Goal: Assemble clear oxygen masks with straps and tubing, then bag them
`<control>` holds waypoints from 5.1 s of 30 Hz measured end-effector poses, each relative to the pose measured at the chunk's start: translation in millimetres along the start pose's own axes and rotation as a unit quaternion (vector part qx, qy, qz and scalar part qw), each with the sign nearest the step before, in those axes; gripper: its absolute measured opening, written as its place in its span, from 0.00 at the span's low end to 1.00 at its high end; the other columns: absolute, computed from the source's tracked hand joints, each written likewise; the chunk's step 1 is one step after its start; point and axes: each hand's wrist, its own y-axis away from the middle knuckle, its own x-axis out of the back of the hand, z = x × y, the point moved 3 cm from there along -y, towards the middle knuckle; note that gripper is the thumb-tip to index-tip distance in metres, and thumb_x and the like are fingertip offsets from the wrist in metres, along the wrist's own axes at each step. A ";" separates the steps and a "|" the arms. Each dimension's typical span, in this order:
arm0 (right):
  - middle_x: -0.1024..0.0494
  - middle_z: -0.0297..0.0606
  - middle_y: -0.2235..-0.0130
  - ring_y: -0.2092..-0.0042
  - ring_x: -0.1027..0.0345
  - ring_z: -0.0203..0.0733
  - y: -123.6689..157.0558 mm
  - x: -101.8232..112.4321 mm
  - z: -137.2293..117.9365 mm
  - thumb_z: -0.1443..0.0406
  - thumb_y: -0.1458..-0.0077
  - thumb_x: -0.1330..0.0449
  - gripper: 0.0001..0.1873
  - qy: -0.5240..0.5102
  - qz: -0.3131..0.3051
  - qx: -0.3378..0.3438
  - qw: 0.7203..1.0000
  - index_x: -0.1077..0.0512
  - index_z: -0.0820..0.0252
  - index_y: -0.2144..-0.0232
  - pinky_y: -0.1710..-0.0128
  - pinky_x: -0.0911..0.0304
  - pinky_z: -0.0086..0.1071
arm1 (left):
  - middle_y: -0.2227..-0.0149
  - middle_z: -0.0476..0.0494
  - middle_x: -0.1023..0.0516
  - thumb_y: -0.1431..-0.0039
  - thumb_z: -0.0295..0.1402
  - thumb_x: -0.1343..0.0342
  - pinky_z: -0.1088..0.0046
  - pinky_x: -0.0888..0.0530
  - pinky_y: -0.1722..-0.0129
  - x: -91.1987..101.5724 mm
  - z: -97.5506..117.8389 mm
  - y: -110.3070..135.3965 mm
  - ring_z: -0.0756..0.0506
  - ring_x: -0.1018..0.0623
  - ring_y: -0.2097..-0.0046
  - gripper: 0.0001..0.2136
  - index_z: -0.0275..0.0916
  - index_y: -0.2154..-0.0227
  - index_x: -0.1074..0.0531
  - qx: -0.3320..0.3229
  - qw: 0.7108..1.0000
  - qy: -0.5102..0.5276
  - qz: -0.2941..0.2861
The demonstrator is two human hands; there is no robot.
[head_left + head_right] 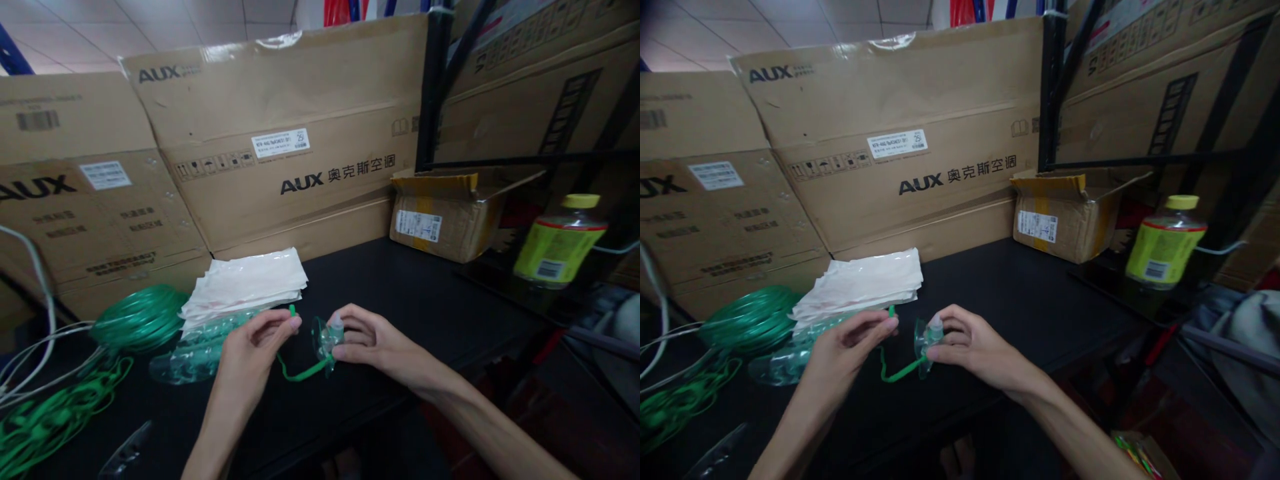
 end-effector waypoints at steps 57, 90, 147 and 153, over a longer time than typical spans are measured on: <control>0.22 0.29 0.60 0.56 0.27 0.35 -2.2 -14.7 13.8 0.72 0.57 0.22 0.23 -0.003 -0.034 -0.001 0.999 0.26 0.56 0.61 0.53 0.31 0.30 | 0.61 0.54 0.12 0.38 0.37 0.35 0.77 0.17 0.59 5.1 -12.2 58.1 0.46 0.13 0.62 0.06 0.46 0.60 0.17 -0.125 0.970 -0.171 0.122; 0.28 0.40 0.42 0.42 0.30 0.38 16.0 -34.2 2.6 0.78 0.39 0.40 0.19 0.462 -0.054 0.240 0.852 0.29 0.54 0.50 0.42 0.37 0.28 | 0.67 0.49 0.17 0.39 0.45 0.36 0.81 0.20 0.70 -2.2 -21.5 48.6 0.49 0.18 0.70 0.14 0.44 0.55 0.18 0.033 0.999 -0.029 -0.006; 0.20 0.35 0.61 0.60 0.25 0.41 17.4 -5.1 -25.3 0.66 0.31 0.41 0.05 0.516 0.090 0.201 0.828 0.26 0.55 0.62 0.57 0.35 0.33 | 0.59 0.46 0.16 0.38 0.30 0.35 0.78 0.23 0.71 -4.1 0.3 51.6 0.50 0.19 0.68 0.02 0.41 0.67 0.21 -0.223 0.959 -0.174 0.030; 0.22 0.34 0.61 0.60 0.27 0.39 16.5 -1.6 -25.0 0.65 0.30 0.42 0.06 0.525 0.097 0.198 0.822 0.27 0.55 0.61 0.57 0.37 0.32 | 0.67 0.52 0.16 0.41 0.32 0.33 0.80 0.29 0.76 -7.8 -7.9 51.8 0.53 0.25 0.76 0.06 0.42 0.70 0.25 -0.182 0.968 -0.174 -0.005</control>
